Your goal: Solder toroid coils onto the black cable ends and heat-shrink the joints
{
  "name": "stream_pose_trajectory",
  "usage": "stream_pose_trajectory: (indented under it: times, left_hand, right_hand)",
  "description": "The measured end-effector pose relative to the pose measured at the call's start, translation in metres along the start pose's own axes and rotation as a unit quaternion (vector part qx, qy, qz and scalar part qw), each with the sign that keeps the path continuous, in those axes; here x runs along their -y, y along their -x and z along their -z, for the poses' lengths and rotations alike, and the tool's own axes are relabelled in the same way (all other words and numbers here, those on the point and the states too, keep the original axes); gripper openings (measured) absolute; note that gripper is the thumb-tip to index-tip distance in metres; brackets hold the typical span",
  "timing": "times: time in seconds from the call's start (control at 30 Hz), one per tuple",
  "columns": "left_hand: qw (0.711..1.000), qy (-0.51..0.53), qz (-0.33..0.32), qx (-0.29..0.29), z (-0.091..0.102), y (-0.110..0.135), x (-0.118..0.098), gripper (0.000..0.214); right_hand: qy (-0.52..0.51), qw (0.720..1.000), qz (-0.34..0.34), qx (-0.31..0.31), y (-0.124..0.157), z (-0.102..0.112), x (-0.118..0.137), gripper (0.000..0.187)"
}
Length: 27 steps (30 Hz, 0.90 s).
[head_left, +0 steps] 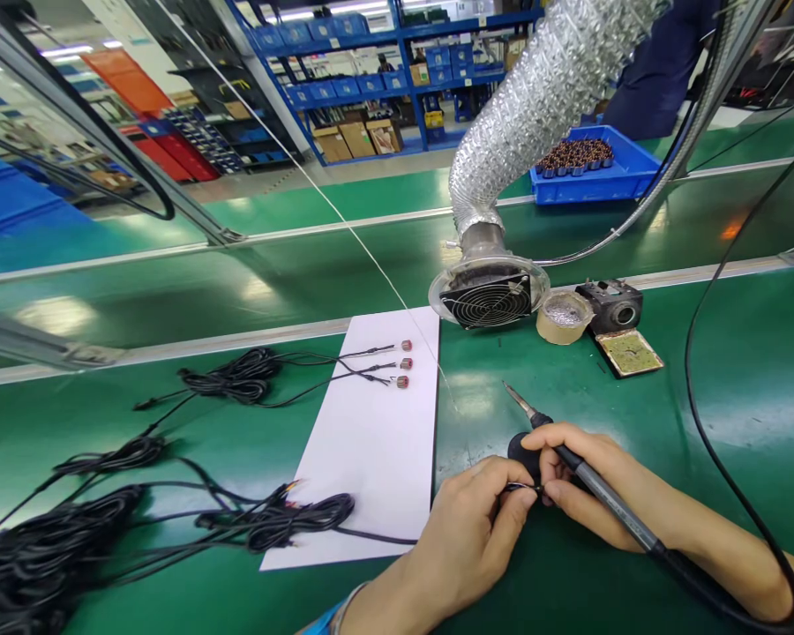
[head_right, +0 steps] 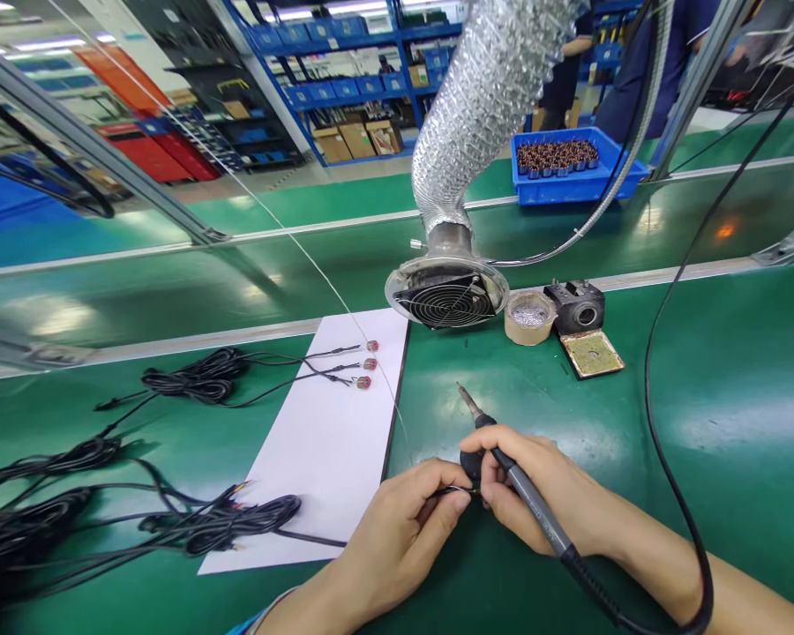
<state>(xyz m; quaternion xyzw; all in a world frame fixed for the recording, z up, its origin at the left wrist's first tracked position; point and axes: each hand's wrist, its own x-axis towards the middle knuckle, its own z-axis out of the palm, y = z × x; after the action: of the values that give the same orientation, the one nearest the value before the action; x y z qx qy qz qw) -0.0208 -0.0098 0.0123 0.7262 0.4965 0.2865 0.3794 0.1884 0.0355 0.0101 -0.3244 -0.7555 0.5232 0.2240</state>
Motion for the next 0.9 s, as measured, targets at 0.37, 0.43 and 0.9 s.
stream_pose_trajectory:
  times: [0.37,0.43,0.9]
  left_hand:
    - [1.0,-0.002,0.009,0.011,-0.0036,0.0006,0.0013,0.016]
    - [1.0,0.003,0.01,0.014,-0.004,0.0002,0.0014,0.016]
    - [0.997,0.065,0.043,-0.001,-0.003,0.0007,0.0015,0.018]
  right_hand:
    - [-0.064,0.996,-0.052,-0.021,-0.0019,-0.0029,-0.0013,0.035]
    - [-0.077,0.995,-0.053,-0.021,-0.0026,-0.0032,-0.0022,0.035]
    - [-0.177,0.981,-0.084,0.003,-0.0018,-0.0018,-0.0036,0.034]
